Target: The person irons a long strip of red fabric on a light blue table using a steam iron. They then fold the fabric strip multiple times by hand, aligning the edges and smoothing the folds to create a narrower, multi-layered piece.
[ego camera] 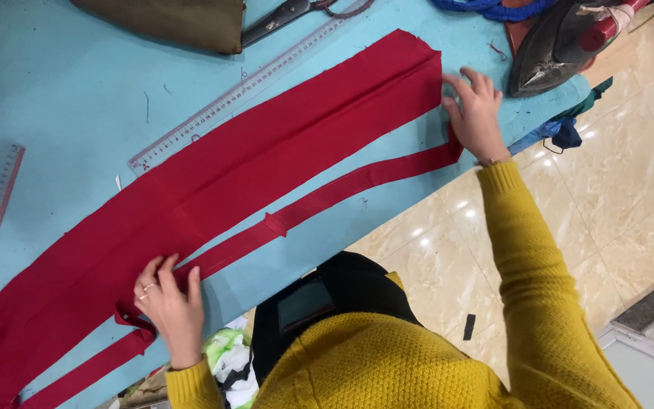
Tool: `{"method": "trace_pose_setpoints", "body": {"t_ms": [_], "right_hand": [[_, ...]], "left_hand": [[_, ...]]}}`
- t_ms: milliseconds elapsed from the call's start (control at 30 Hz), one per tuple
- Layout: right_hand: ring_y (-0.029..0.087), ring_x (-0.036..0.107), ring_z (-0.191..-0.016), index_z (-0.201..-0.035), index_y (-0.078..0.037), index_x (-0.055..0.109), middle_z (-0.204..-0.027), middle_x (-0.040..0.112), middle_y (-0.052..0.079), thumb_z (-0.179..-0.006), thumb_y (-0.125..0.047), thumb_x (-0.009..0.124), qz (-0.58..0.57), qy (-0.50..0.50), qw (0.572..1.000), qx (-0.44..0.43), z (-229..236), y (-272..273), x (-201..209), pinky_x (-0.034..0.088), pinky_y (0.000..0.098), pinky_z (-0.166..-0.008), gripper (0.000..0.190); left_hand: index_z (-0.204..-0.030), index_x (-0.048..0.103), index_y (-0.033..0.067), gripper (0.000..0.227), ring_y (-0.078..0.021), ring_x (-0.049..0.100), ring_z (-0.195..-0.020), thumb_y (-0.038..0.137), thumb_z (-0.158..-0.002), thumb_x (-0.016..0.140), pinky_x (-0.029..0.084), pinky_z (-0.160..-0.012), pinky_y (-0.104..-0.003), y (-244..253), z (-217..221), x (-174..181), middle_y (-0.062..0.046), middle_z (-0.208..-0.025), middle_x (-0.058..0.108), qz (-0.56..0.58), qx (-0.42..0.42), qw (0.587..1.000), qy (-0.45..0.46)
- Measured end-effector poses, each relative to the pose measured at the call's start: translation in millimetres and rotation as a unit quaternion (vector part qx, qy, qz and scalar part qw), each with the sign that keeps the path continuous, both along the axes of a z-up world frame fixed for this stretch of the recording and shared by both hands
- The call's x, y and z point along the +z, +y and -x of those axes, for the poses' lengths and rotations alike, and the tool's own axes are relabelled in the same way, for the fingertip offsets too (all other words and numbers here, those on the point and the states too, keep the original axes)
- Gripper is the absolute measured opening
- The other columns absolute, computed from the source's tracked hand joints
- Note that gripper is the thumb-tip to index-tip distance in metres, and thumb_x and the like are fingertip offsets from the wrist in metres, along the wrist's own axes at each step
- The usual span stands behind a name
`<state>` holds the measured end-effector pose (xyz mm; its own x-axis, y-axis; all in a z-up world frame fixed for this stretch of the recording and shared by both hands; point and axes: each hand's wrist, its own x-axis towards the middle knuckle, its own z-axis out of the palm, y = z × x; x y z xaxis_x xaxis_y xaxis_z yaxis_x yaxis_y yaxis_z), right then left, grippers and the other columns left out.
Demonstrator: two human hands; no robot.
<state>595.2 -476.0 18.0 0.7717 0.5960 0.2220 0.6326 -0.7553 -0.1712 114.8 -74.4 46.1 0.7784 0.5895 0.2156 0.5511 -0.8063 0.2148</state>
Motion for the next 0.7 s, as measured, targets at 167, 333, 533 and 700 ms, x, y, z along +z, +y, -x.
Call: {"method": "trace_pose_setpoints", "body": {"t_ms": [167, 333, 533, 700], "right_hand": [[0.030, 0.050, -0.102, -0.124, -0.013, 0.072, -0.112, 0.060, 0.011, -0.106, -0.016, 0.070, -0.074, 0.130, 0.986, 0.077, 34.8, -34.8, 14.5, 0.037, 0.0421, -0.096, 0.018], [0.029, 0.046, -0.109, -0.117, -0.017, 0.071, -0.111, 0.052, 0.009, -0.092, -0.020, 0.081, -0.052, 0.204, 0.977, 0.036, 50.2, -57.4, 16.0, 0.037, 0.0412, -0.100, 0.027], [0.025, 0.049, -0.116, -0.099, -0.014, 0.063, -0.121, 0.059, 0.009, -0.100, -0.020, 0.072, -0.113, 0.274, 0.955, 0.019, 42.4, -58.2, 28.7, 0.037, 0.0386, -0.102, 0.011], [0.014, 0.065, -0.110, -0.089, -0.016, 0.045, -0.121, 0.071, 0.015, -0.110, -0.015, 0.057, -0.363, 0.468, 0.806, -0.010, 29.4, -17.6, 57.6, 0.048, 0.0231, -0.087, 0.024]], "left_hand": [[-0.132, 0.068, 0.0064, 0.043, -0.0325, 0.052, -0.118, 0.039, -0.103, 0.066, 0.039, -0.102, -0.049, -29.9, -11.9, -3.8, -0.012, -0.128, 0.059, 0.010, -0.044, 0.999, -0.030], [-0.114, 0.071, 0.0135, 0.026, -0.0305, 0.053, -0.105, 0.037, -0.103, 0.066, 0.039, -0.095, -0.047, -28.2, -11.0, -14.0, -0.005, -0.104, 0.061, 0.030, -0.034, 0.999, 0.011], [-0.105, 0.070, 0.0130, 0.016, -0.0298, 0.056, -0.112, 0.027, -0.097, 0.072, 0.037, -0.100, -0.047, -2.5, -1.2, -27.3, -0.005, -0.111, 0.066, 0.178, -0.013, 0.983, -0.034], [-0.113, 0.058, 0.0072, 0.013, -0.0120, 0.065, -0.083, 0.008, -0.104, 0.068, 0.051, -0.083, -0.025, 15.3, -1.4, -11.8, -0.007, -0.091, 0.069, 0.447, 0.081, 0.876, -0.165]]}}
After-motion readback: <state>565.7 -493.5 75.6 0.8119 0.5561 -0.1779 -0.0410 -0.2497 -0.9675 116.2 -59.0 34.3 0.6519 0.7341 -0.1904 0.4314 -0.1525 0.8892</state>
